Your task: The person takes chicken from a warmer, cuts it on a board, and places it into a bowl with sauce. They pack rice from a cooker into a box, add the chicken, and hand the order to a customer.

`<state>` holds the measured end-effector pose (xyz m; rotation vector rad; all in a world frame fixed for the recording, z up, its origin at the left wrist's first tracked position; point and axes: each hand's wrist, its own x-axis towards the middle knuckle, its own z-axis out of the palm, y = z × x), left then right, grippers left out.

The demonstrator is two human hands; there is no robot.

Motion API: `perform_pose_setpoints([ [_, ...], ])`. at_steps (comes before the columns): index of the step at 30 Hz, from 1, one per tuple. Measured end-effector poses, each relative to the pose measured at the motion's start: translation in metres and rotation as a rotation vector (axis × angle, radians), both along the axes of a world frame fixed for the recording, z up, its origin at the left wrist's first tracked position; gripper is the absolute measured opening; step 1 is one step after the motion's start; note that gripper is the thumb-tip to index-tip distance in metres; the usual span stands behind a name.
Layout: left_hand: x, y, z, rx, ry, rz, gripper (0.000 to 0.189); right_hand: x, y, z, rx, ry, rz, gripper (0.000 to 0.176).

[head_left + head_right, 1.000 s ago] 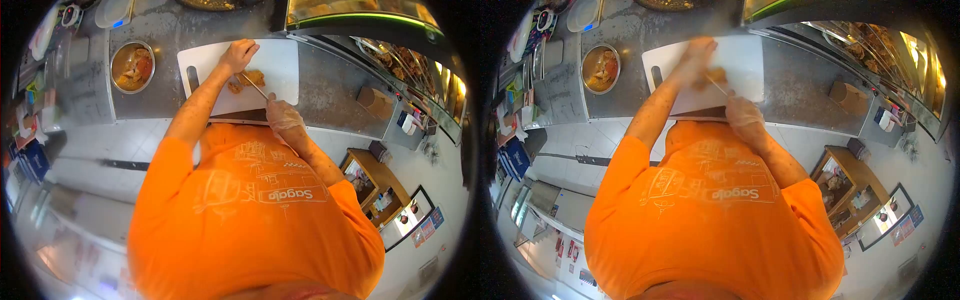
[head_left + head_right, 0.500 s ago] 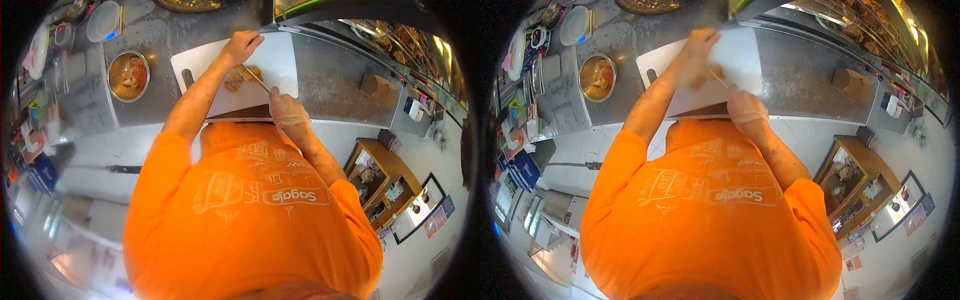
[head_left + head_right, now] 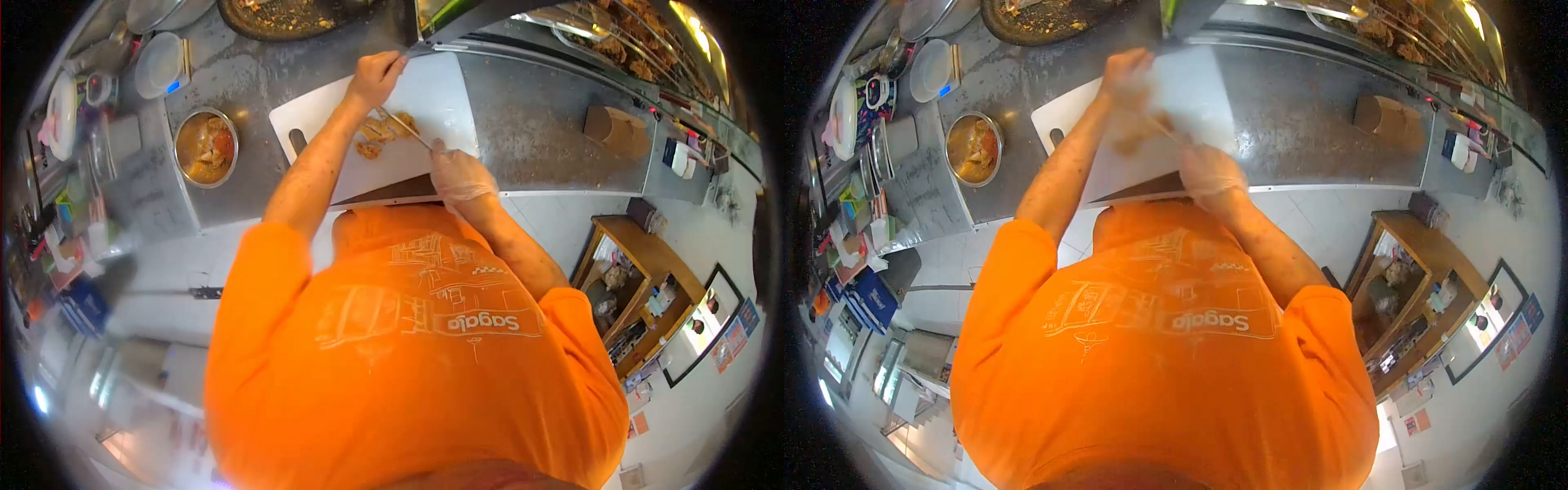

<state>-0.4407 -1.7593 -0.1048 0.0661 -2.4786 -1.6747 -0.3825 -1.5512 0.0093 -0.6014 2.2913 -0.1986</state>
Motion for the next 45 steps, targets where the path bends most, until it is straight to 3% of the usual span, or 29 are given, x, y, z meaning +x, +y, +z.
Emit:
perform_pose_setpoints([
  [3, 0.015, 0.022, 0.020, 0.026, -0.053, 0.022, 0.029, 0.006, 0.004, -0.001, 0.127, -0.094, -0.077, 0.027],
  [5, 0.011, 0.020, 0.003, 0.044, -0.189, -0.018, 0.028, 0.011, 0.007, -0.022, 0.177, -0.132, -0.109, 0.029],
  [7, 0.015, 0.017, -0.006, -0.321, 0.226, -0.018, 0.027, 0.029, 0.016, -0.072, 0.010, 0.048, -0.062, 0.032],
  [8, 0.009, 0.010, -0.017, -0.321, 0.226, -0.017, 0.027, 0.033, 0.016, -0.085, 0.009, 0.048, -0.061, 0.032],
  [10, -0.008, -0.004, -0.036, -0.279, 0.119, -0.016, 0.026, 0.038, 0.015, -0.098, -0.160, 0.357, 0.072, 0.034],
  [11, -0.007, -0.007, -0.030, -0.283, 0.126, -0.017, 0.026, 0.029, 0.010, -0.074, -0.164, 0.364, 0.071, 0.034],
  [13, -0.011, -0.014, -0.016, -0.138, -0.089, -0.061, 0.025, 0.001, 0.001, -0.020, -0.042, 0.014, 0.073, 0.034],
  [14, -0.015, -0.008, -0.009, -0.143, -0.081, -0.064, 0.025, -0.008, -0.002, 0.001, -0.046, 0.022, 0.070, 0.034],
  [15, -0.016, 0.004, -0.004, -0.096, -0.051, -0.062, 0.025, -0.012, -0.002, 0.019, 0.040, -0.062, -0.060, 0.034],
  [16, -0.015, 0.012, -0.004, -0.047, -0.025, -0.059, 0.025, -0.012, -0.001, 0.027, 0.127, -0.151, -0.190, 0.034],
  [20, -0.007, 0.025, -0.016, 0.190, -0.140, -0.041, 0.024, -0.001, 0.013, -0.019, 0.110, -0.121, -0.266, 0.036],
  [22, 0.000, 0.024, -0.004, -0.140, -0.015, -0.033, 0.024, 0.011, 0.024, -0.062, 0.033, -0.053, -0.126, 0.039],
  [26, -0.012, 0.014, -0.019, -0.272, -0.033, -0.112, 0.023, 0.012, 0.026, -0.089, -0.026, -0.018, -0.269, 0.038],
  [29, -0.022, 0.012, -0.022, -0.238, 0.095, -0.102, 0.020, -0.010, 0.032, -0.081, -0.130, 0.022, -0.283, 0.036],
  [30, -0.016, 0.010, -0.024, -0.252, 0.241, 0.000, 0.019, -0.015, 0.033, -0.072, -0.076, 0.116, -0.170, 0.034],
  [31, -0.005, 0.007, -0.020, -0.261, 0.376, 0.099, 0.019, -0.019, 0.033, -0.063, -0.017, 0.200, -0.062, 0.033],
  [33, 0.037, -0.008, 0.014, -0.255, 0.300, 0.216, 0.021, -0.037, 0.036, -0.047, -0.020, 0.177, -0.062, 0.034],
  [36, 0.117, -0.025, 0.040, -0.165, 0.075, 0.411, 0.020, -0.058, 0.032, -0.062, 0.050, 0.215, -0.258, 0.034],
  [38, 0.170, -0.036, 0.033, -0.223, 0.049, 0.494, 0.022, -0.056, 0.026, -0.070, 0.102, 0.649, -0.005, 0.037],
  [40, 0.219, -0.041, 0.018, -0.258, 0.097, 0.575, 0.026, -0.048, -0.008, -0.062, 0.001, 0.436, 0.057, 0.044],
  [42, 0.267, -0.041, 0.003, -0.209, 0.015, 0.654, 0.028, -0.019, -0.031, -0.078, -0.560, 0.492, 0.148, 0.047],
  [43, 0.287, -0.041, 0.001, -0.183, -0.070, 0.691, 0.029, -0.003, -0.042, -0.079, -0.570, 0.498, 0.146, 0.047],
  [45, 0.314, -0.034, 0.006, -0.164, -0.141, 0.730, 0.030, 0.019, -0.060, -0.078, -0.678, 0.755, 0.248, 0.048],
])
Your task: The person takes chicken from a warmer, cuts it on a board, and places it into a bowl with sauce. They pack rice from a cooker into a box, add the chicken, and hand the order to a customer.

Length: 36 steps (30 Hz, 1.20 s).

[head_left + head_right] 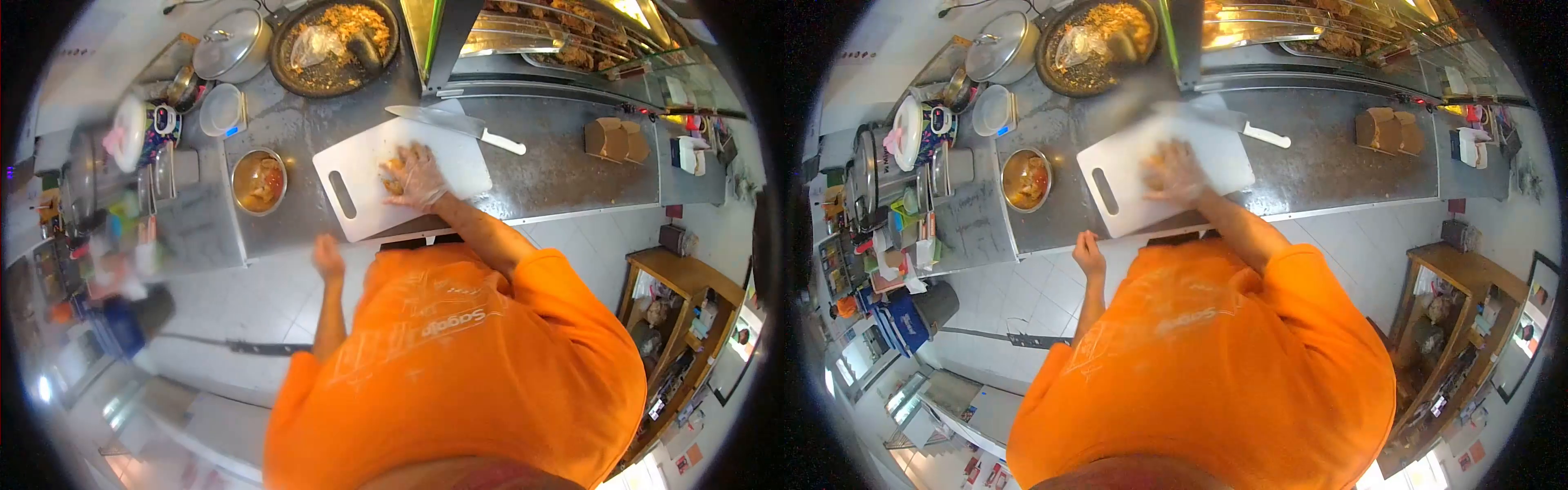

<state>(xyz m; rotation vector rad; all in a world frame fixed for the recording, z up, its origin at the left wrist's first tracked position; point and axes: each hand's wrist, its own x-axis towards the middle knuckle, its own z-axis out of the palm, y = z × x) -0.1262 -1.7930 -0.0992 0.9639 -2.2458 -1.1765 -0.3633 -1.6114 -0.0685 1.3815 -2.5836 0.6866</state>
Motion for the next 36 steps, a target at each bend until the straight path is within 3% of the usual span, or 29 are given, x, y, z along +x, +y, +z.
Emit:
perform_pose_setpoints([
  [4, 0.020, 0.008, 0.007, 0.029, -0.114, 0.058, 0.029, 0.002, -0.017, -0.046, 0.014, -0.023, 0.058, 0.039],
  [6, 0.019, 0.010, 0.001, 0.046, -0.070, 0.055, 0.030, -0.016, -0.026, -0.071, 0.045, -0.115, 0.302, 0.030],
  [10, -0.009, 0.014, -0.008, 0.084, 0.081, -0.079, 0.030, -0.028, -0.037, -0.052, 0.190, -0.236, 0.121, 0.015],
  [13, -0.032, 0.020, 0.010, 0.155, 0.009, -0.090, 0.031, -0.037, -0.029, -0.054, 0.091, -0.425, 0.004, 0.020],
  [15, -0.053, 0.022, 0.013, 0.056, 0.030, -0.127, 0.030, -0.041, -0.007, -0.045, -0.564, -1.794, -0.232, 0.024],
  [16, -0.063, 0.027, 0.014, 0.060, 0.045, -0.158, 0.030, -0.043, 0.016, -0.026, -0.588, -1.770, -0.251, 0.024],
  [18, -0.088, 0.043, 0.019, 0.086, 0.104, -0.156, 0.028, -0.037, 0.082, 0.042, -1.135, -2.200, -0.152, 0.023],
  [19, -0.104, 0.063, 0.037, 0.008, 0.087, -0.185, 0.027, -0.036, 0.112, 0.053, -1.160, -2.177, -0.152, 0.023],
  [21, -0.131, 0.094, 0.041, 0.059, 0.101, -0.251, 0.026, -0.037, 0.172, 0.063, -1.287, -1.178, 0.100, 0.023],
  [23, -0.163, 0.135, 0.043, 0.125, 0.125, -0.368, 0.028, -0.076, 0.246, 0.042, -1.599, -1.811, -0.083, 0.023],
  [25, -0.203, 0.197, 0.041, 0.178, 0.131, -0.452, 0.031, -0.104, 0.352, 0.104, -1.823, -1.939, 0.086, 0.020],
  [27, -0.244, 0.255, 0.028, 0.275, 0.058, -0.665, 0.037, -0.143, 0.457, 0.118, -1.942, -1.698, 0.033, 0.018],
  [29, -0.291, 0.333, 0.021, 0.391, 0.030, -0.715, 0.037, -0.192, 0.567, 0.108, -1.953, -1.445, -0.219, 0.019],
  [30, -0.312, 0.369, 0.019, 0.508, -0.017, -0.747, 0.040, -0.221, 0.619, 0.100, -1.934, -1.308, -0.512, 0.020],
  [32, -0.355, 0.419, 0.014, 0.605, -0.162, -0.843, 0.051, -0.288, 0.729, 0.069, -1.946, -1.096, -0.733, 0.020],
  [34, -0.389, 0.465, -0.007, 0.880, -0.137, -0.657, 0.063, -0.350, 0.813, 0.048, -1.751, -0.834, -1.064, 0.023],
  [35, -0.402, 0.477, -0.019, 0.872, -0.134, -0.644, 0.063, -0.378, 0.847, 0.035, -1.601, -0.723, -1.248, 0.026],
  [36, -0.405, 0.481, -0.029, 0.934, -0.149, -0.544, 0.070, -0.402, 0.877, 0.017, -1.599, -0.749, -1.238, 0.026],
])
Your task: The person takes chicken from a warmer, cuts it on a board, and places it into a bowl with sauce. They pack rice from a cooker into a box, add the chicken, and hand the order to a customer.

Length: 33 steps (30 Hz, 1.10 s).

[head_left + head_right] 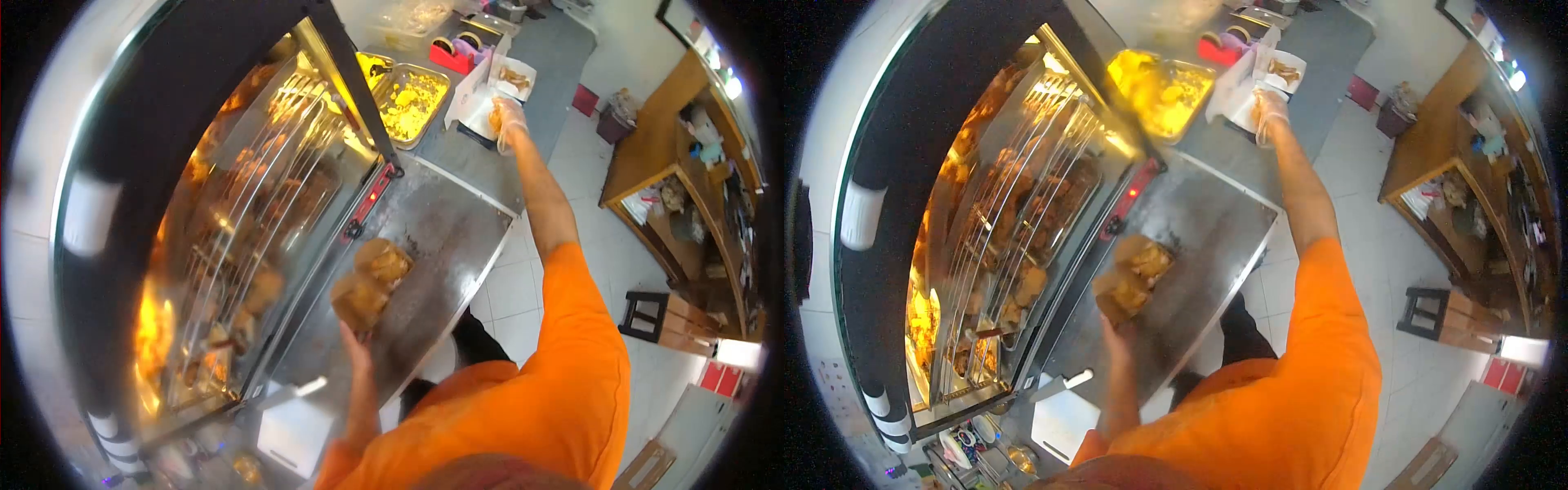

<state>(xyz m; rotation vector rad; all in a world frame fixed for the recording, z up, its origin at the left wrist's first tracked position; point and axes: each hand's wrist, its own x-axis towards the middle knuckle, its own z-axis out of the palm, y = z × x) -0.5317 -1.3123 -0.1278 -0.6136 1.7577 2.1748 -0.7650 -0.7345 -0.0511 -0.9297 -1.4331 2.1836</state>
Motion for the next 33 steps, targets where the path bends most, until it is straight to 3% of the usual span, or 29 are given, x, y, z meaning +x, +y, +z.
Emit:
perform_pose_setpoints([
  [2, -0.005, 0.020, -0.005, 0.033, -0.070, 0.101, 0.076, -0.050, 0.056, -0.049, 0.582, -0.362, -0.046, 0.035],
  [3, -0.005, 0.030, 0.002, -0.054, -0.073, 0.117, 0.078, -0.083, 0.105, -0.113, 0.571, -0.359, -0.027, 0.035],
  [5, -0.009, 0.045, 0.016, -0.154, -0.072, 0.132, 0.081, -0.154, 0.144, -0.224, 1.116, -0.405, -0.119, 0.029],
  [6, -0.013, 0.057, 0.024, -0.168, -0.104, 0.122, 0.079, -0.106, 0.142, -0.187, 1.105, -0.404, -0.117, 0.029],
  [8, -0.018, 0.075, 0.030, -0.182, -0.139, 0.110, 0.078, -0.055, 0.098, -0.071, 1.067, -0.465, 0.448, 0.037],
  [9, -0.024, 0.087, 0.027, -0.121, -0.138, 0.081, 0.077, -0.084, 0.146, -0.149, 0.398, -0.265, 0.161, 0.040],
  [10, -0.030, 0.098, 0.028, -0.060, -0.140, 0.053, 0.077, -0.028, 0.111, -0.100, 0.402, -0.263, 0.164, 0.040],
  [11, -0.034, 0.111, 0.037, -0.057, -0.145, 0.058, 0.077, 0.003, 0.056, -0.025, 0.092, 0.044, -0.347, 0.037],
  [13, -0.049, 0.140, 0.059, 0.025, -0.120, 0.031, 0.075, 0.061, 0.015, -0.001, 0.096, 0.054, -0.423, 0.036],
  [15, -0.058, 0.155, 0.059, 0.008, -0.130, 0.026, 0.075, 0.114, -0.024, -0.009, 0.038, 0.083, -0.318, 0.032],
  [17, -0.055, 0.164, 0.055, -0.010, -0.103, 0.091, 0.072, 0.159, -0.065, -0.025, 0.285, -0.043, 0.027, 0.028],
  [18, -0.050, 0.157, 0.051, -0.038, -0.080, 0.123, 0.069, 0.172, -0.107, -0.001, 0.307, -0.012, 0.099, 0.030],
  [19, -0.043, 0.144, 0.035, -0.022, -0.055, 0.252, 0.069, 0.176, -0.133, -0.016, 0.278, 0.000, 0.213, 0.030],
  [21, -0.020, 0.119, 0.001, -0.165, 0.101, 0.085, 0.060, 0.182, -0.215, 0.032, 0.264, -0.025, 0.497, 0.022],
  [22, -0.008, 0.105, 0.004, -0.145, 0.112, 0.212, 0.060, 0.185, -0.251, 0.049, 0.289, -0.035, 0.672, 0.018],
  [24, 0.027, 0.066, 0.012, -0.234, 0.054, 0.087, 0.051, 0.189, -0.323, 0.063, 0.712, 0.313, 0.954, 0.012],
  [26, 0.061, 0.032, 0.036, -0.050, 0.055, 0.285, 0.048, 0.188, -0.388, 0.130, 0.855, 0.598, 1.339, 0.013],
  [28, 0.097, -0.020, 0.029, -0.034, 0.076, 0.315, 0.047, 0.184, -0.460, 0.179, 1.226, 0.933, 1.312, 0.014],
  [30, 0.135, -0.066, 0.031, -0.045, 0.083, 0.301, 0.047, 0.180, -0.532, 0.213, 1.213, 1.343, 1.196, 0.016],
  [33, 0.189, -0.134, 0.062, -0.074, 0.027, 0.468, 0.047, 0.174, -0.628, 0.258, 1.538, 1.469, 0.992, 0.025],
])
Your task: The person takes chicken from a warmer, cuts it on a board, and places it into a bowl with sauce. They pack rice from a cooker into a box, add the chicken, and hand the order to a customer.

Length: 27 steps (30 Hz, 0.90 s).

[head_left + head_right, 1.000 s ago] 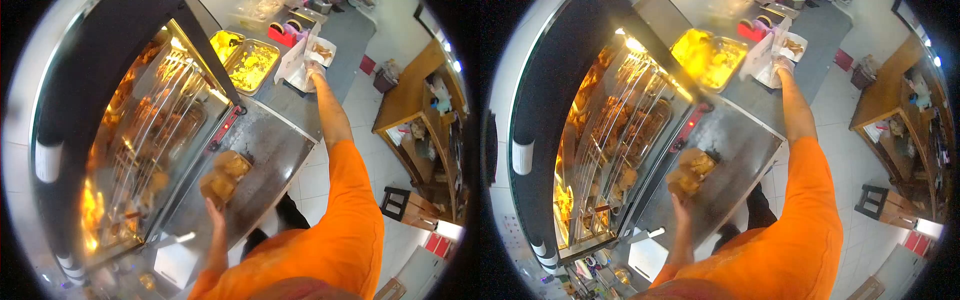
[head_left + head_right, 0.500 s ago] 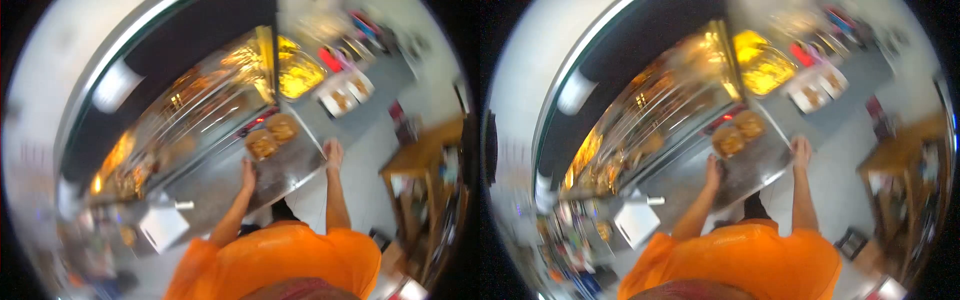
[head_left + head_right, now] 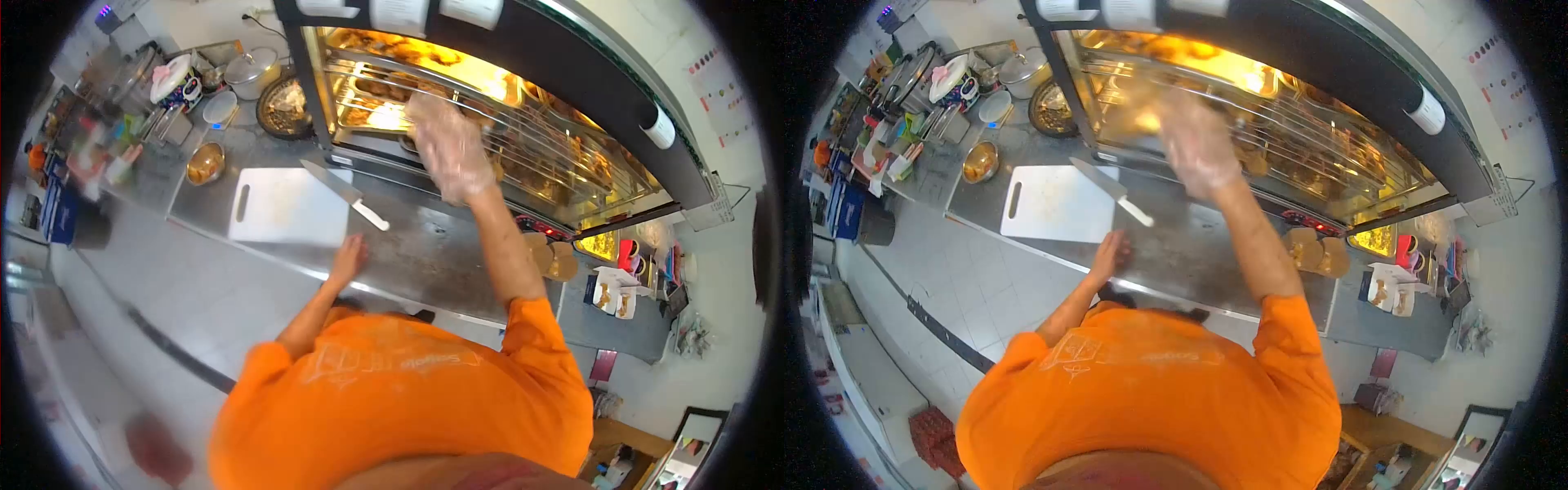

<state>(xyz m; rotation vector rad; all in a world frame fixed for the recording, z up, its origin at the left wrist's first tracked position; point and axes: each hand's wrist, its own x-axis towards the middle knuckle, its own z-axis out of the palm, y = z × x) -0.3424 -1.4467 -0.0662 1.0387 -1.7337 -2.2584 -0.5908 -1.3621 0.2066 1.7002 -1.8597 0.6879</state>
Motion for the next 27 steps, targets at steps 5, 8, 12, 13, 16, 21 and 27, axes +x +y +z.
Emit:
perform_pose_setpoints([
  [5, 0.110, -0.081, -0.004, -0.146, -0.033, 0.145, 0.048, -0.051, -0.095, 0.061, 0.850, -0.232, -0.699, 0.024],
  [8, 0.161, -0.127, -0.015, -0.178, -0.092, 0.163, 0.048, -0.051, -0.100, 0.060, 0.694, -0.384, -0.687, 0.025],
  [12, 0.184, -0.168, -0.031, -0.175, -0.120, 0.169, 0.047, -0.051, -0.104, 0.059, 0.361, -0.694, -0.624, 0.027],
  [13, 0.183, -0.172, -0.028, -0.169, -0.117, 0.165, 0.047, -0.051, -0.105, 0.058, 0.279, -0.764, -0.604, 0.028],
  [16, 0.172, -0.181, -0.023, -0.180, -0.087, 0.122, 0.046, -0.048, -0.106, 0.056, 0.032, -0.965, -0.528, 0.030],
  [21, 0.154, -0.171, -0.027, -0.047, -0.005, 0.161, 0.045, -0.042, -0.108, 0.053, -0.398, -1.305, -0.385, 0.034],
  [27, 0.167, -0.168, -0.036, 0.029, -0.075, 0.154, 0.045, 0.003, -0.089, 0.026, -0.771, -1.522, -0.046, 0.042],
])
